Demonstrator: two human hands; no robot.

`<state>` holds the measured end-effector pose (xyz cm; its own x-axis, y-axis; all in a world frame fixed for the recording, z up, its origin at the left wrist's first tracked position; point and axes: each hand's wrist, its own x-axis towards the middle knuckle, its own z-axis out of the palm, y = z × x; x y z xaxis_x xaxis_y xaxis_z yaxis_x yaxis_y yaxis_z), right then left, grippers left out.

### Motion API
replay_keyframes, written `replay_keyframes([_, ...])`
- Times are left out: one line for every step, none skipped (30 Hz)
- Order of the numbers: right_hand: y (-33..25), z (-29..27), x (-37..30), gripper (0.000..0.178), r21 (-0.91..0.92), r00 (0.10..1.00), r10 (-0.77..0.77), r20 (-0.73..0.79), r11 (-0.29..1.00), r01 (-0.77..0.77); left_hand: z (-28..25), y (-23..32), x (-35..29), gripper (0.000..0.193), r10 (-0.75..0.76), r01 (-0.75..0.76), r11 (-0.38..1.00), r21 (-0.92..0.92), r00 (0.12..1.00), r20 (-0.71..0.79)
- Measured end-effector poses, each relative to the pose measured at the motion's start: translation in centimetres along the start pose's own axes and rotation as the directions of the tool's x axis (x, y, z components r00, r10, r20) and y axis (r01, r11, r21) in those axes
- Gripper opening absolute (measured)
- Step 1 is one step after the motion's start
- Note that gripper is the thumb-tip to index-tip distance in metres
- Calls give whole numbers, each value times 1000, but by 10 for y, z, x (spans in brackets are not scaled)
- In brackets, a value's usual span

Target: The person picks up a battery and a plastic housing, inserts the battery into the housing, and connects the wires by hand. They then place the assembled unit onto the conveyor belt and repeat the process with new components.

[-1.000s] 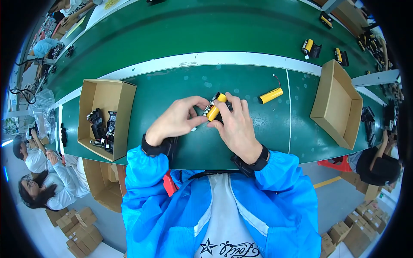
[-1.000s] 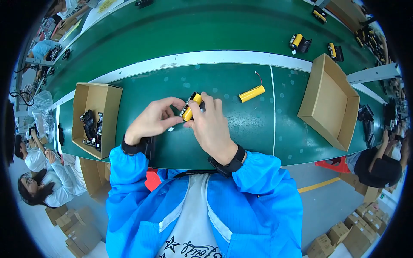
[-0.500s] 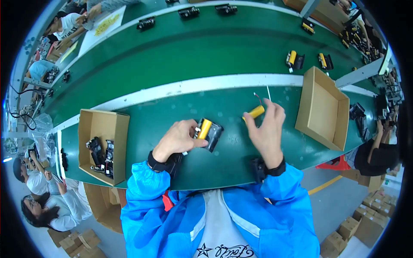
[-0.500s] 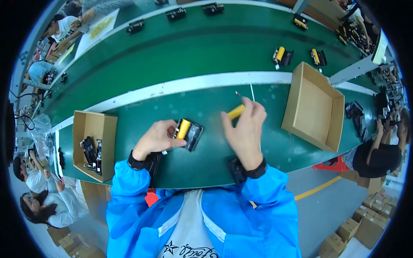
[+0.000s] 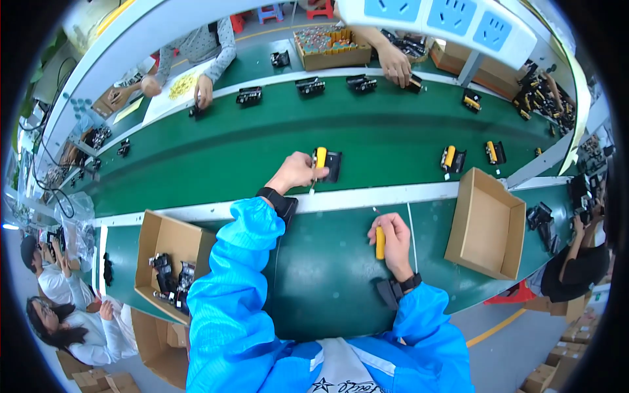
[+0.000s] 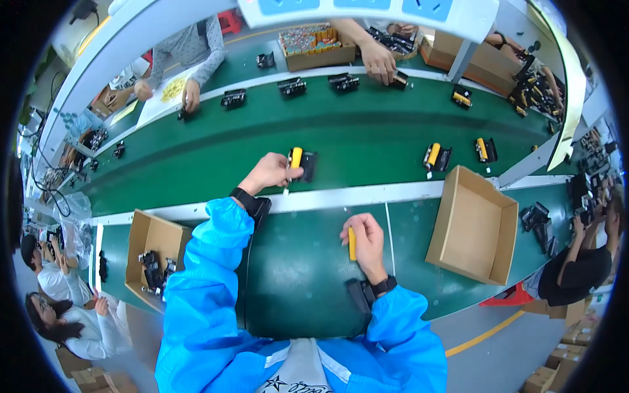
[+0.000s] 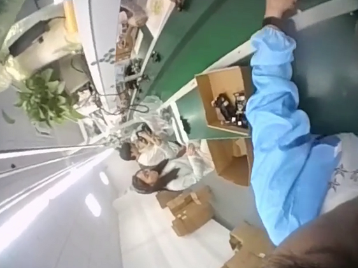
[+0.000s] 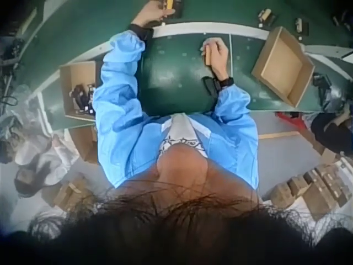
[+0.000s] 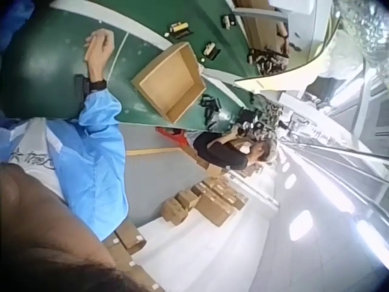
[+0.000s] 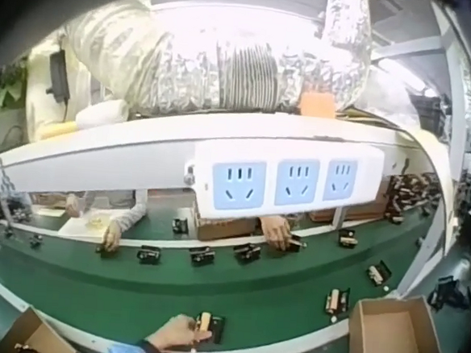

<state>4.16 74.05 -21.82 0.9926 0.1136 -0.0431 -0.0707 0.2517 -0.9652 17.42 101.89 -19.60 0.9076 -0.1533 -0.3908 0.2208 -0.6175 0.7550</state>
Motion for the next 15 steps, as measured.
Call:
replay_keyframes([1,-2,-1,19,0,1000,17,-17,1000,-17,-5,2,15,47,5,-12,994,111,998,55])
replay_keyframes([1,-4,-1,19,5,999,25,-35,1000,-25,-16,10,30,47,27,-33,993,115,998,51])
replay_keyframes([2,-7,0,18,8,998,34,-55,999,-33,-32,17,46,49,-7,-2,993,122,997,77])
replay_keyframes([4,-7,0,18,-2,998,15,-66,1000,-15,-49,22,62,52,-42,28,991,128,993,106])
replay_keyframes([6,-5,-1,18,-23,996,24,-86,999,-26,-67,25,77,55,-78,61,989,135,989,128])
replay_keyframes([8,-4,-1,18,-45,993,33,-110,998,-38,-75,19,104,55,-58,41,990,133,990,126])
replay_keyframes([8,0,-2,18,-57,995,24,-97,998,-29,-81,-8,138,56,161,-81,959,273,944,-288])
replay_keyframes([7,3,-3,17,-51,994,47,-94,997,-52,-82,-27,167,60,398,-126,888,443,693,-601])
replay_keyframes([5,4,-3,16,-43,992,64,-109,997,-69,-79,-27,188,60,414,-152,885,440,689,-595])
replay_keyframes([6,7,-4,16,-55,991,50,-126,997,-57,-74,-29,206,60,365,-55,886,461,696,-618])
replay_keyframes([8,10,-3,16,-46,988,58,-141,997,-65,-70,-28,221,60,313,45,879,474,696,-646])
replay_keyframes([8,13,-6,16,-34,985,71,-155,996,-77,-67,-28,231,60,257,149,863,482,692,-675])
replay_keyframes([6,13,-6,15,-20,982,88,-165,995,-93,-69,-30,239,60,259,139,868,477,693,-673])
replay_keyframes([3,12,-4,15,-28,982,88,-168,995,-94,-75,-35,244,58,298,114,859,499,680,-669])
replay_keyframes([2,14,-3,14,-25,979,92,-181,995,-98,-80,-39,242,57,338,91,845,527,673,-658])
